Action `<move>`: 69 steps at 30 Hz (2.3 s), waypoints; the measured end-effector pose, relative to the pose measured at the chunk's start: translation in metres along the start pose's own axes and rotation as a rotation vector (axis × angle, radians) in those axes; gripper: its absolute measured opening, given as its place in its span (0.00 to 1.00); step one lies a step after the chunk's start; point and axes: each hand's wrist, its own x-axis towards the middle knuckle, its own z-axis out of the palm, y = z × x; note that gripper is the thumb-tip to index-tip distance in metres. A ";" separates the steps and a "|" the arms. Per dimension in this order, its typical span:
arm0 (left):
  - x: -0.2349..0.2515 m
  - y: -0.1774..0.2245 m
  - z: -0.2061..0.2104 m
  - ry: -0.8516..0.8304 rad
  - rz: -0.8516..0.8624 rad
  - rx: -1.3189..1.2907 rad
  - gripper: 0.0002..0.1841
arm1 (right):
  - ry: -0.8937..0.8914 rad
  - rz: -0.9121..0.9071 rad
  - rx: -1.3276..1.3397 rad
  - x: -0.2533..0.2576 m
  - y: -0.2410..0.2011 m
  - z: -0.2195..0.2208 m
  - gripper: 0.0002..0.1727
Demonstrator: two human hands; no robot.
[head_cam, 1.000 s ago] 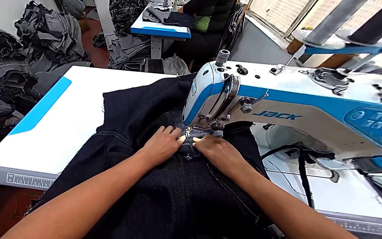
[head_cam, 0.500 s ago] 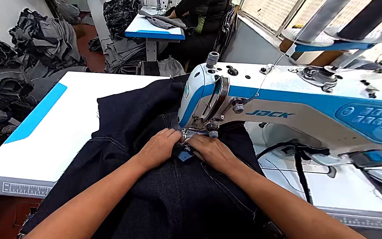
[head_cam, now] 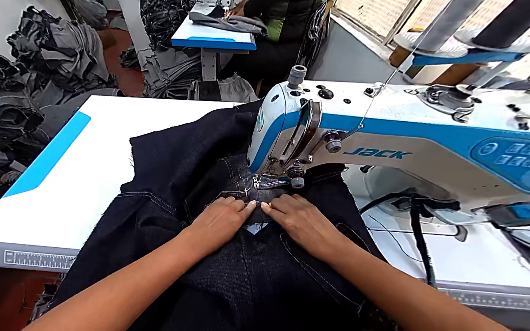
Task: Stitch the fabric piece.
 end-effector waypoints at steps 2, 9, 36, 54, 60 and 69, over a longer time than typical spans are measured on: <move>0.000 0.001 0.000 -0.010 -0.024 0.001 0.26 | -0.004 0.008 -0.001 -0.002 0.000 0.000 0.17; 0.004 -0.003 -0.011 -0.141 -0.110 -0.076 0.26 | 0.008 0.068 0.036 -0.003 0.000 0.001 0.20; 0.051 -0.030 -0.011 -0.169 -0.205 0.232 0.24 | -0.052 0.247 -0.172 0.011 0.019 0.019 0.25; 0.063 -0.044 -0.001 -0.051 -0.210 0.252 0.17 | -0.033 0.596 0.163 0.021 0.035 0.019 0.15; 0.063 -0.044 -0.002 -0.058 -0.217 0.224 0.18 | -0.060 0.681 0.194 0.024 0.035 0.019 0.16; 0.065 -0.042 -0.008 -0.098 -0.261 0.112 0.24 | -0.106 0.484 -0.048 0.027 0.036 0.016 0.16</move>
